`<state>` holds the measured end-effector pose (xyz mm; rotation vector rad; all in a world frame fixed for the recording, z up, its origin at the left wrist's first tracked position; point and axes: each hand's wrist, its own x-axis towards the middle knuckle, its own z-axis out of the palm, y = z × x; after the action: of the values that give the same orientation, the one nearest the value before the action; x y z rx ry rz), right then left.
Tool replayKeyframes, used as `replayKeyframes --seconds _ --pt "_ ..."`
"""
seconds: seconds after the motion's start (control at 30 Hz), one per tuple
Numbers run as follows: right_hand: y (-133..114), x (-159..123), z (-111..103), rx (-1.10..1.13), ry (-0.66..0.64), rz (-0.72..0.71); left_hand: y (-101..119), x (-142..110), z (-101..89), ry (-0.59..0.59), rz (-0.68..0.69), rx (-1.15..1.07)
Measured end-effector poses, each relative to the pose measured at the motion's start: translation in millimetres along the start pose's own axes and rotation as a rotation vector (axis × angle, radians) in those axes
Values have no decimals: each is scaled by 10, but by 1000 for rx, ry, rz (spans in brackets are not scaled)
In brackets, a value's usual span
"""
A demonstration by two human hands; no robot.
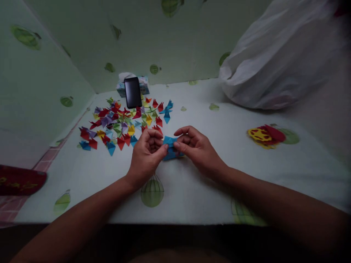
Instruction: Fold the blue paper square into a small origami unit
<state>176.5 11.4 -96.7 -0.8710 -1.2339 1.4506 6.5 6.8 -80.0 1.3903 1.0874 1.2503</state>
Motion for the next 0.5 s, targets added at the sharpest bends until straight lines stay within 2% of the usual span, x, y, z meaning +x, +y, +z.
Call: replayKeyframes --seconds 0.27,0.5 --pt "-12 -4 3 4 -17 -30 6 20 0 -28 -31 -35" --pt "-29 12 -13 -8 -33 52 8 21 -9 -92 -37 -59"
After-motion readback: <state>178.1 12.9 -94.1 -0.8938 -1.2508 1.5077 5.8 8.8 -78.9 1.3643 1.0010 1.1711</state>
